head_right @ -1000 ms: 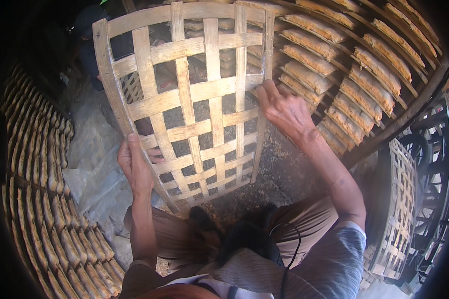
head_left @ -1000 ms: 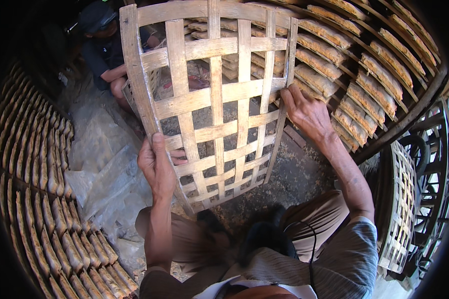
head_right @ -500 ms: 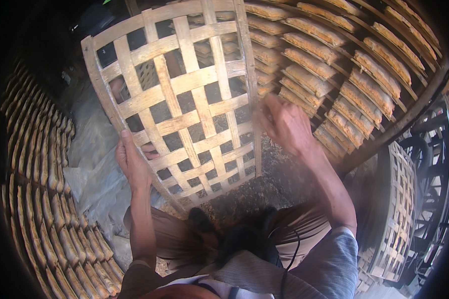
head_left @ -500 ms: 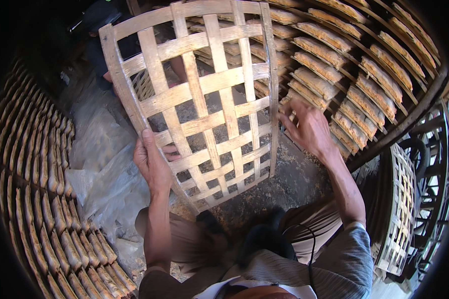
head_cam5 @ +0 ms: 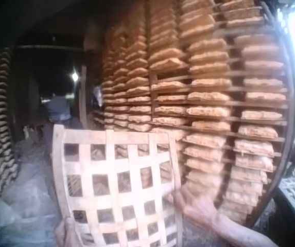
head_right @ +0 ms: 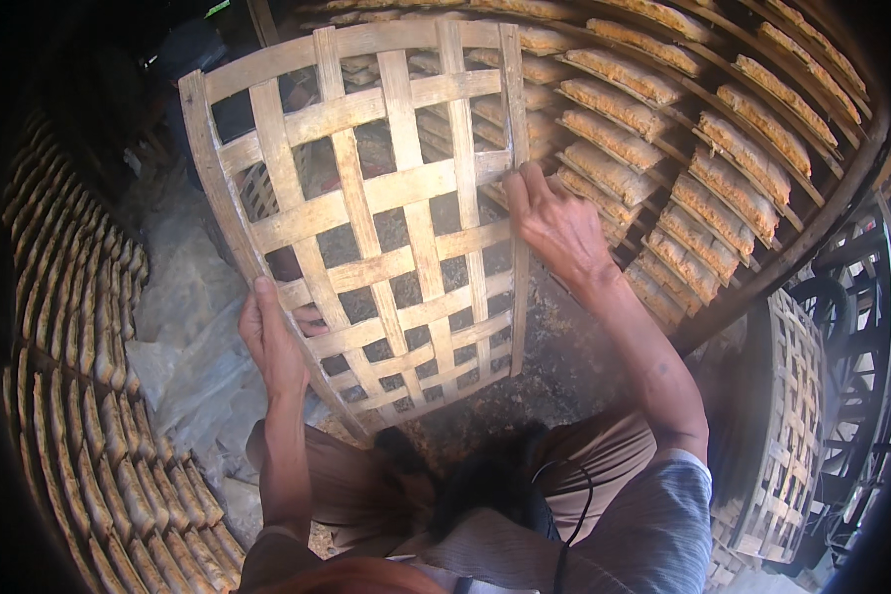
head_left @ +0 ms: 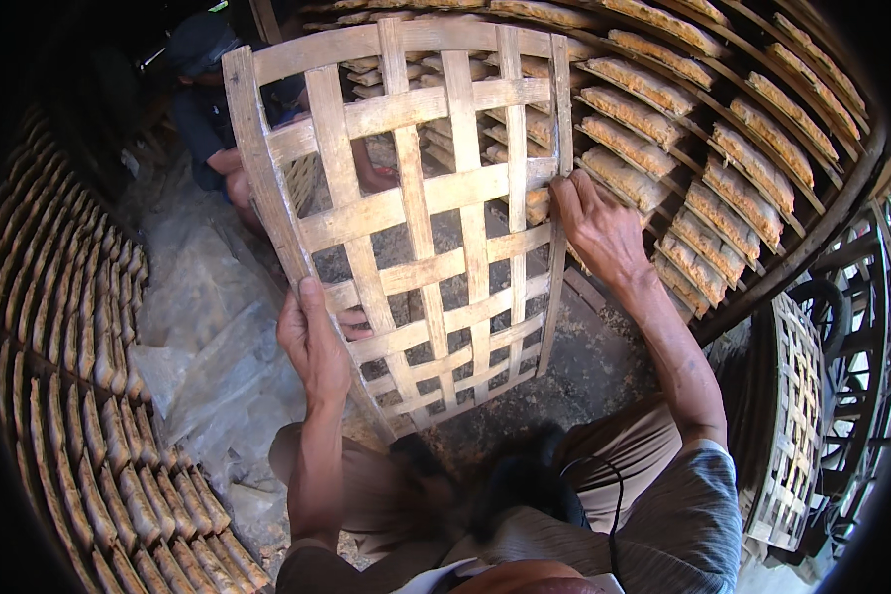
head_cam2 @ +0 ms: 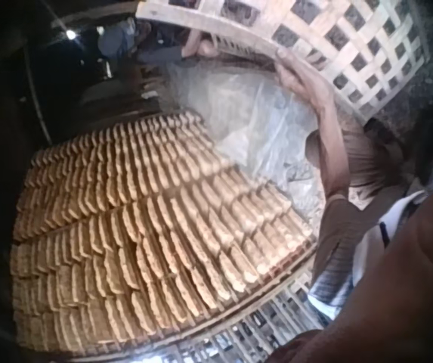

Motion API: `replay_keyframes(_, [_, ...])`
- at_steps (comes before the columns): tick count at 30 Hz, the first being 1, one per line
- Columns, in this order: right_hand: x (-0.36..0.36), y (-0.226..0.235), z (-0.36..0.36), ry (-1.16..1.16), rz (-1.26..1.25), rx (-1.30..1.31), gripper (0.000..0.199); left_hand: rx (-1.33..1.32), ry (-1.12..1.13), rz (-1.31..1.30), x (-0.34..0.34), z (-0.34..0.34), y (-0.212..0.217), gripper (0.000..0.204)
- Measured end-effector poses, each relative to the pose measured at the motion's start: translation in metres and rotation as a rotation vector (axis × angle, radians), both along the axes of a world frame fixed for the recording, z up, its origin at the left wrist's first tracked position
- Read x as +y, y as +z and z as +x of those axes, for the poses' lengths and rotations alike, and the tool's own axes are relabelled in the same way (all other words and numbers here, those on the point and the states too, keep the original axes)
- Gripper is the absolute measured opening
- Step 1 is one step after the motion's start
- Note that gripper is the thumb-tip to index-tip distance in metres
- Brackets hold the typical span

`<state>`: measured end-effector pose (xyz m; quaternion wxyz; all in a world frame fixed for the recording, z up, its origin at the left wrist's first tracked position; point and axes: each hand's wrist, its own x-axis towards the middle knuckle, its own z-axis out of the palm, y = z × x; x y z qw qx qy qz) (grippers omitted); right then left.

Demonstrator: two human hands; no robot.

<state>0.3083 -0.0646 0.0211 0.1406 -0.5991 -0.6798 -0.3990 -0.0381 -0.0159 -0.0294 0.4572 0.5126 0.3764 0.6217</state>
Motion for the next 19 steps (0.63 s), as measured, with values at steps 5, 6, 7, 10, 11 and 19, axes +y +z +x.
replay_keyframes(5, [-0.001, 0.008, -0.001, 0.035, -0.339, 0.393, 0.021, 0.035, 0.006, 0.014, 0.003, -0.002, -0.006, 0.044])
replay_keyframes(6, [-0.003, 0.007, -0.004, 0.093, -0.265, 0.466, 0.024, 0.036, 0.005, 0.022, 0.003, 0.0, -0.005, 0.045])
replay_keyframes(7, [-0.005, 0.006, -0.009, 0.152, -0.191, 0.54, 0.028, 0.027, 0.026, 0.017, 0.003, 0.001, -0.003, 0.044])
replay_keyframes(10, [-0.002, 0.004, -0.022, 0.283, 0.008, 0.64, 0.032, 0.009, 0.053, -0.004, 0.002, 0.002, 0.0, 0.044])
replay_keyframes(11, [-0.001, 0.0, -0.015, 0.303, -0.012, 0.587, 0.035, 0.004, 0.036, -0.009, 0.004, 0.001, -0.003, 0.044])
replay_keyframes(19, [0.008, -0.016, -0.017, 0.311, 0.066, 0.389, 0.064, -0.057, -0.034, -0.031, 0.014, -0.004, -0.013, 0.047])
